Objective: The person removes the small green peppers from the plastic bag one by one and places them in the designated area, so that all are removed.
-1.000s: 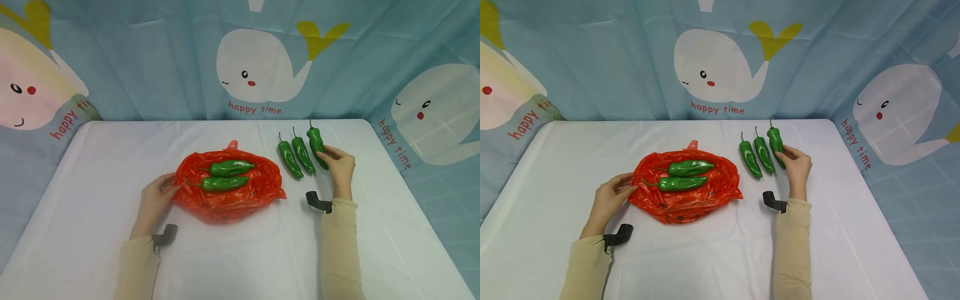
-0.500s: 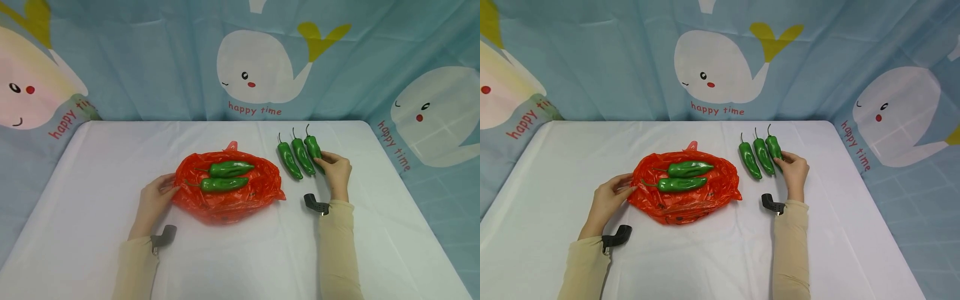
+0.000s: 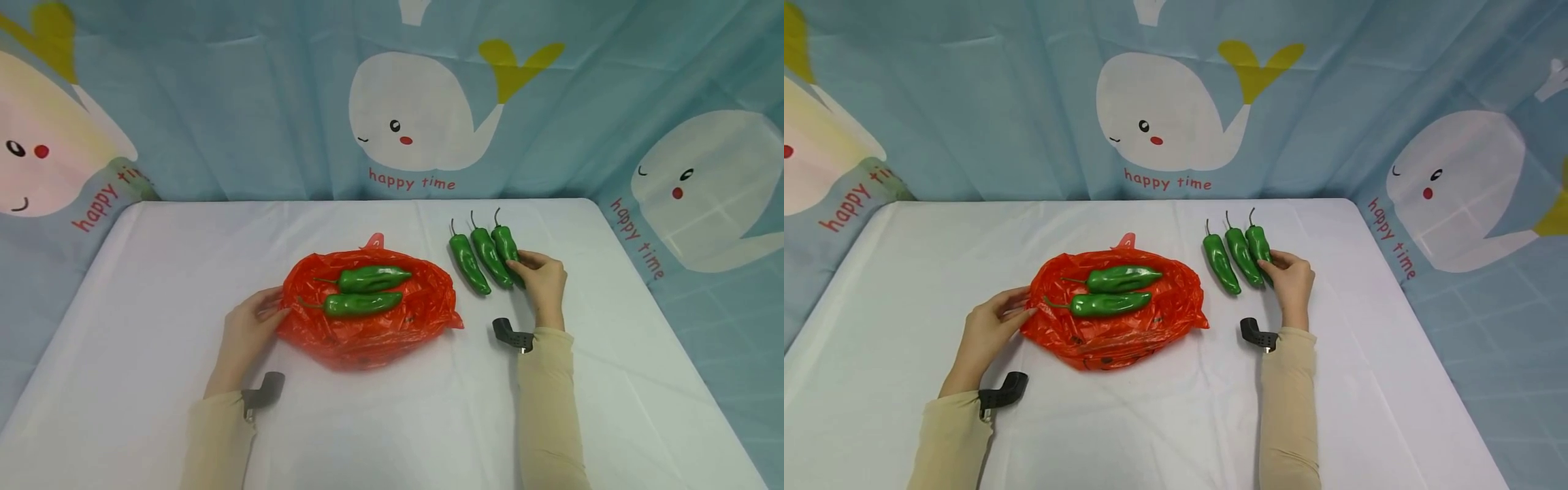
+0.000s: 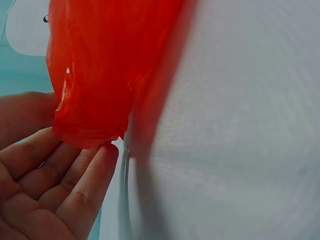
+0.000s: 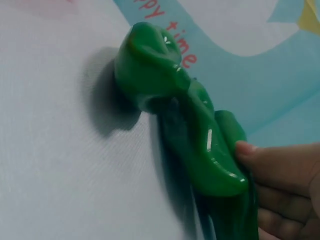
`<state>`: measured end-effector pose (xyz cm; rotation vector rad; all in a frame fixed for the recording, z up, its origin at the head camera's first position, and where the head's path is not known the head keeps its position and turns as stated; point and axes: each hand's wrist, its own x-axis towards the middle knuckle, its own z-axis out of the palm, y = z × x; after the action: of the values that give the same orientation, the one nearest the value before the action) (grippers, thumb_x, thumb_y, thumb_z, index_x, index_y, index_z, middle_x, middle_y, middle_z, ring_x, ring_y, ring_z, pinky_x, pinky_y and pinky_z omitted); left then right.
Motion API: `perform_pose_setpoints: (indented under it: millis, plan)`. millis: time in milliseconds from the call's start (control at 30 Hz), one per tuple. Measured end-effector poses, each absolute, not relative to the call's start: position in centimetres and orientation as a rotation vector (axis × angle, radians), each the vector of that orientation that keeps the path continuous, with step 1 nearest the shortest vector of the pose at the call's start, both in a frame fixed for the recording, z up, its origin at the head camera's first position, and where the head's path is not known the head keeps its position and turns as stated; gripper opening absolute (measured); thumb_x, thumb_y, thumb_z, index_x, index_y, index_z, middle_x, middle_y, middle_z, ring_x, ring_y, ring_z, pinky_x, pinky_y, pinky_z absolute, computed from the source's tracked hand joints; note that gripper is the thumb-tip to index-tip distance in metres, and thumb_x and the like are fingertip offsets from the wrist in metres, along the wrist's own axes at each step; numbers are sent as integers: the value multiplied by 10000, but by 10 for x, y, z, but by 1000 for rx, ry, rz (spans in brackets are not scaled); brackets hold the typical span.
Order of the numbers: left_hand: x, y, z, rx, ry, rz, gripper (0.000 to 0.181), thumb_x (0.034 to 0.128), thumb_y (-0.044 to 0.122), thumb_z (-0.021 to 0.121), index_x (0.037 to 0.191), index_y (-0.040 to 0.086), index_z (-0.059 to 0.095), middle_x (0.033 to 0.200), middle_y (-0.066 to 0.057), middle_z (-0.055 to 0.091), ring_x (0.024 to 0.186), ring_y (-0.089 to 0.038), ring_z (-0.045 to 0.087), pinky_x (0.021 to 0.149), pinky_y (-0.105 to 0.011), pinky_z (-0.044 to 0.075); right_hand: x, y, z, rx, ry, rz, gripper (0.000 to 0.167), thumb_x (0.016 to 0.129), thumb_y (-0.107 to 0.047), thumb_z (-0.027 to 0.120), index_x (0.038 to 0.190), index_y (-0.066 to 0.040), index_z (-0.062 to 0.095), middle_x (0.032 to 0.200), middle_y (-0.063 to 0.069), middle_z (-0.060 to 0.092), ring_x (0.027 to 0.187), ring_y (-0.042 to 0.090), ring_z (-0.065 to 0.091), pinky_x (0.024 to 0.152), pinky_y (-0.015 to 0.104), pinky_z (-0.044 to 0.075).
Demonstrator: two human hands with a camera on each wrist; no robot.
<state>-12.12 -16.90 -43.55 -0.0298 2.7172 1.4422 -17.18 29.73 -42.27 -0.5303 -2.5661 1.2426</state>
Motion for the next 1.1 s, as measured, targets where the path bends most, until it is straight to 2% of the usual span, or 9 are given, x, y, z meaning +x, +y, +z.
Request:
perform_pose_setpoints:
  millis: [167, 400, 567, 700, 933, 1100]
  plan:
    - [-121, -168, -436, -19, 2722, 1451, 441, 906, 110, 627, 1317, -1, 514, 1245, -202, 578, 1102, -331, 595, 896, -367, 499, -172, 300, -422, -508, -2611, 1252, 383, 850, -189, 716, 1173, 4, 648, 1110, 179, 659, 1072, 293, 610, 927, 383, 490]
    - [-119, -170, -433, -8, 2732, 1446, 436, 914, 139, 623, 1313, 0, 518, 1239, -199, 585, 1098, -330, 598, 897, -382, 501, -172, 307, -429, -589, -2495, 1515, 365, 850, -178, 714, 1172, -16, 655, 1165, 114, 652, 1125, 158, 568, 964, 261, 461]
    - [-117, -173, -432, -19, 2714, 1432, 450, 919, 158, 620, 1326, 3, 505, 1240, -206, 582, 1101, -332, 597, 907, -389, 493, -171, 312, -435, -563, -2422, 1665, 396, 828, -115, 731, 1189, 14, 632, 1161, 73, 660, 1003, 46, 611, 916, 187, 478]
    - [-117, -173, -434, -16, 2703, 1442, 459, 919, 169, 623, 1330, 7, 503, 1245, -207, 578, 1105, -331, 595, 908, -382, 492, -169, 317, -437, -505, -2448, 1693, 415, 833, -107, 725, 1210, 26, 613, 1209, 129, 627, 965, 7, 612, 870, 139, 486]
    - [-119, -172, -435, -10, 2700, 1451, 458, 919, 171, 622, 1328, 5, 503, 1244, -209, 578, 1101, -336, 596, 909, -384, 491, -170, 321, -439, -465, -2535, 1682, 425, 849, -130, 711, 1237, 2, 601, 1272, 157, 580, 1038, 62, 599, 968, 247, 463]
    - [-120, -172, -435, -1, 2712, 1440, 454, 920, 179, 622, 1323, 4, 508, 1235, -212, 584, 1090, -342, 601, 905, -396, 494, -171, 321, -437, -466, -2556, 1648, 429, 850, -144, 712, 1238, 2, 599, 1266, 140, 589, 1039, 64, 599, 954, 240, 468]
